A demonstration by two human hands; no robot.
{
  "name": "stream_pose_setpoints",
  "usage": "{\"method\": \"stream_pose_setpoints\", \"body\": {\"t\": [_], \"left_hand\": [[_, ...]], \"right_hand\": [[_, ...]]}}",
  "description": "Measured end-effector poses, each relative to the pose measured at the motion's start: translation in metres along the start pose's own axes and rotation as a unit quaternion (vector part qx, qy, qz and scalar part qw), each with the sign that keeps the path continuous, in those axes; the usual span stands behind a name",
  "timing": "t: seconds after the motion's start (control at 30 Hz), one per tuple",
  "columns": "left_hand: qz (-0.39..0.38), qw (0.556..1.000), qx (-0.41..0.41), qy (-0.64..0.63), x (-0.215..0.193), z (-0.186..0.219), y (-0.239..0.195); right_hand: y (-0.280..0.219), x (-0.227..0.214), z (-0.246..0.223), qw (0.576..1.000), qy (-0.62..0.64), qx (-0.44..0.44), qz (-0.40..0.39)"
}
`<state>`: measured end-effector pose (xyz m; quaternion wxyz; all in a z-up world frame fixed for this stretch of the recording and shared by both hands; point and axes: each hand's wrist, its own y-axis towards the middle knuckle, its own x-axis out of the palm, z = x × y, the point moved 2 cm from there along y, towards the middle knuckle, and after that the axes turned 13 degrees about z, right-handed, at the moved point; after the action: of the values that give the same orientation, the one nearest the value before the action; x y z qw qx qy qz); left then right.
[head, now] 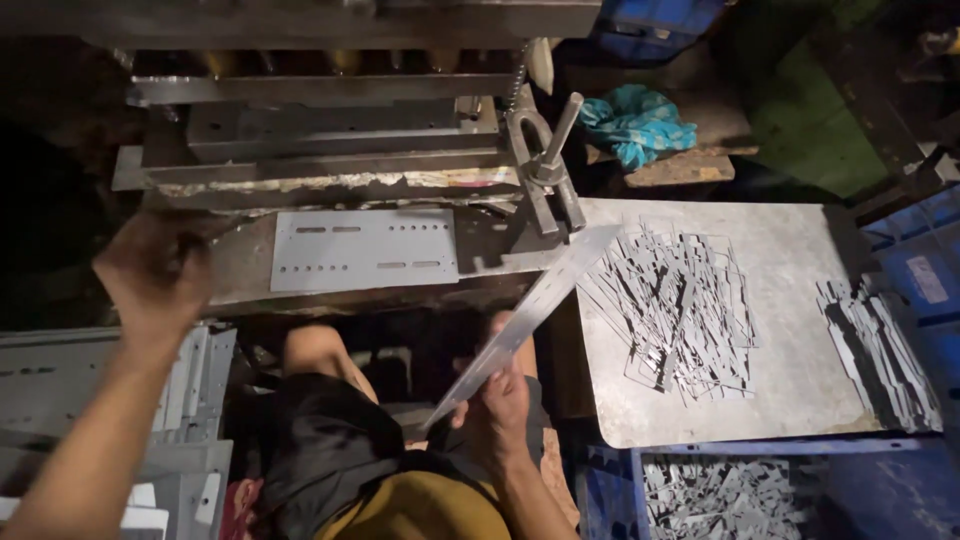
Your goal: The recorder is operating a metal stamping or punching machine, feeding metal sheets into the die and removing the punched pieces.
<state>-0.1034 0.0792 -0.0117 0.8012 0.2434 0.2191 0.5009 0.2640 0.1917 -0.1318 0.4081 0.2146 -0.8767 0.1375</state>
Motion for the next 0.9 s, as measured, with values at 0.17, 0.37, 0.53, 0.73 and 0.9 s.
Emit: {"method": "stream_pose_setpoints", "body": {"t": [0.17,0.37,0.53,0.73,0.9], "left_hand": [[-0.181,0.973,-0.141,-0.016,0.030,0.012,-0.021],[-0.254,0.857,-0.438,-0.096,0.083,0.010,-0.110],[-0.028,0.868,-0.430,-0.246,0.109,0.023,-0.110],[0.044,0.838,-0.358,-0.409,0.164,0.033,0.001],[-0.015,0.883,-0.354,-0.307,0.186,-0.018,0.024]], "right_hand": [[0.016,0.005,-0.008,0.998,-0.053,-0.034,0.029],[0.026,0.015,0.000,0.988,-0.129,0.079,0.002],[0.046,0.061,-0.042,0.990,-0.118,0.073,0.028],[0.061,0.033,-0.041,0.995,-0.084,0.015,0.042],[0.042,0.014,-0.008,0.985,-0.111,0.117,0.063]]}}
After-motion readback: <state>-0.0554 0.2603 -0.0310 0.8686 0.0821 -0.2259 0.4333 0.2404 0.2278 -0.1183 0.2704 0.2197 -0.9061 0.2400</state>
